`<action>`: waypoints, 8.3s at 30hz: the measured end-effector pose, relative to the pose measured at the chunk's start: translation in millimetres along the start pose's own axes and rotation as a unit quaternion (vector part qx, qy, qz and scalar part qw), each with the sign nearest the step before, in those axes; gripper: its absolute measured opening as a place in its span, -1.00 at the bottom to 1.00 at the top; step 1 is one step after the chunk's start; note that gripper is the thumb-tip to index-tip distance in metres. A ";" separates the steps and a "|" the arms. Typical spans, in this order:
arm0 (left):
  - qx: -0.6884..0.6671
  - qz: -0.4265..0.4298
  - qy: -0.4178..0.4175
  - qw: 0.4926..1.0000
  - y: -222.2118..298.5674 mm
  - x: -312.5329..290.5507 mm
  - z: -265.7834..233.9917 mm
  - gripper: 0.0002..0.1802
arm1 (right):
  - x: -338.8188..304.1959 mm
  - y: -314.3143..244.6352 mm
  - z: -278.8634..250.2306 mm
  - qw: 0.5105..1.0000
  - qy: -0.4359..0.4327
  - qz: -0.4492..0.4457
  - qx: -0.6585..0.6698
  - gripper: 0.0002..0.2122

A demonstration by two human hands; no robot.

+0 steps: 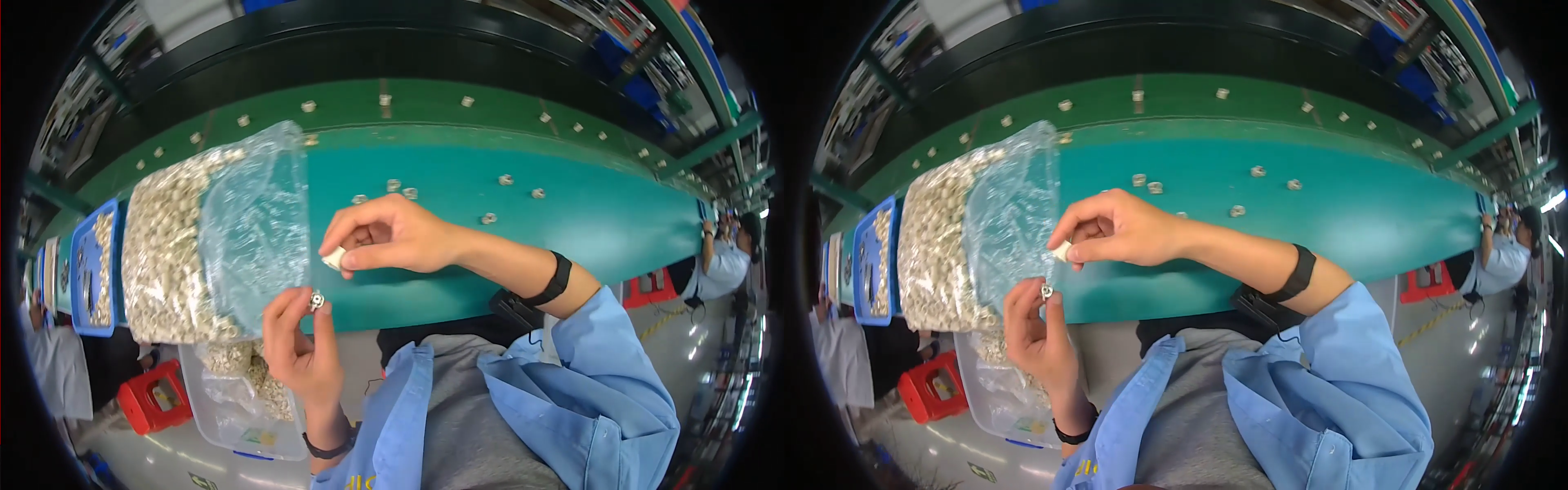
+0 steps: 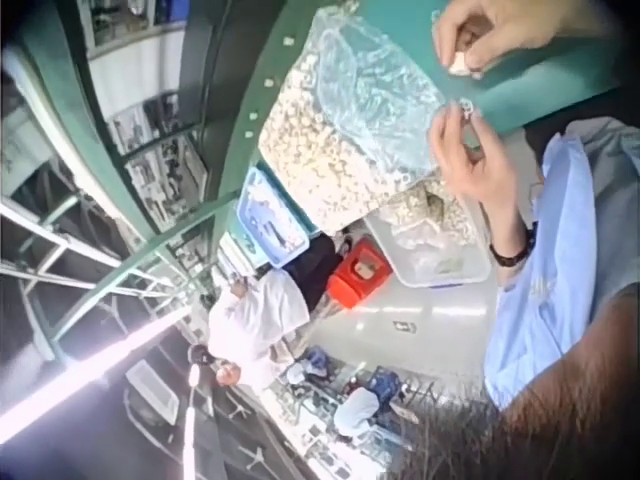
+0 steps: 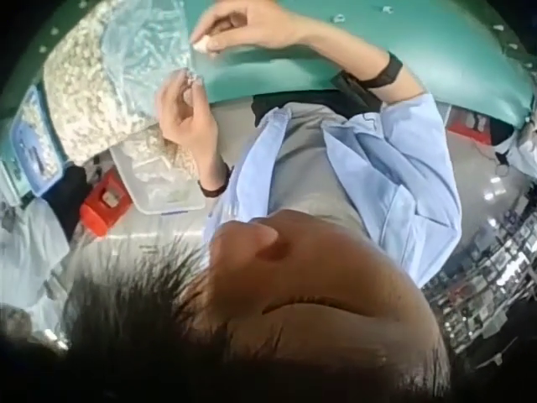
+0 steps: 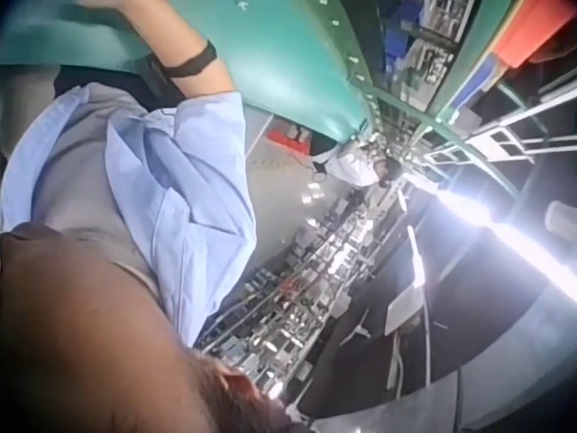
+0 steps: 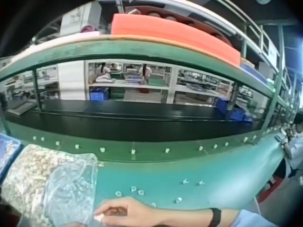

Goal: The person picks up a white plastic sleeve and a metal component by hand, fits the sleeve over the component, and places the assembled unit onto the green conveyor belt, repeating the process for multiple units.

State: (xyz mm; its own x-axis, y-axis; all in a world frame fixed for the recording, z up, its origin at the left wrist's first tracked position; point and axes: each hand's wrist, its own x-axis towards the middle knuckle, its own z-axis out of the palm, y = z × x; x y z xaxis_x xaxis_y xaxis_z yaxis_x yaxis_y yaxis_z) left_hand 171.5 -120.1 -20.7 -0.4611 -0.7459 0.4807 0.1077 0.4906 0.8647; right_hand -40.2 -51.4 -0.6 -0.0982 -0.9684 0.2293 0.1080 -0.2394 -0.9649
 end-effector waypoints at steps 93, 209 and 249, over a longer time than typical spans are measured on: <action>-0.154 0.254 -0.513 0.805 147.5 -8.1 596.2 -0.57 | -420.6 -134.6 -340.4 0.789 0.584 -0.064 -0.181 -0.86; -0.039 0.124 -0.582 0.803 130.9 30.1 817.2 -0.76 | -512.5 -115.0 -474.0 0.606 0.580 0.174 -0.516 -0.61; 0.300 0.322 -0.644 0.625 72.1 142.2 669.0 -0.50 | -430.6 -96.6 -521.7 0.563 0.521 0.290 -0.572 -0.73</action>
State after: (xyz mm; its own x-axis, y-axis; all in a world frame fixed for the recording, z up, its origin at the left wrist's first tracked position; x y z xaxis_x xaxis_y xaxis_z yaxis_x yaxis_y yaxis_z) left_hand -475.6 110.5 12.4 -0.8608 0.4865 -0.1496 0.4654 0.8713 0.1558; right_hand -524.5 425.2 -73.0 -0.9662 -0.1508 0.2090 -0.2287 0.8756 -0.4255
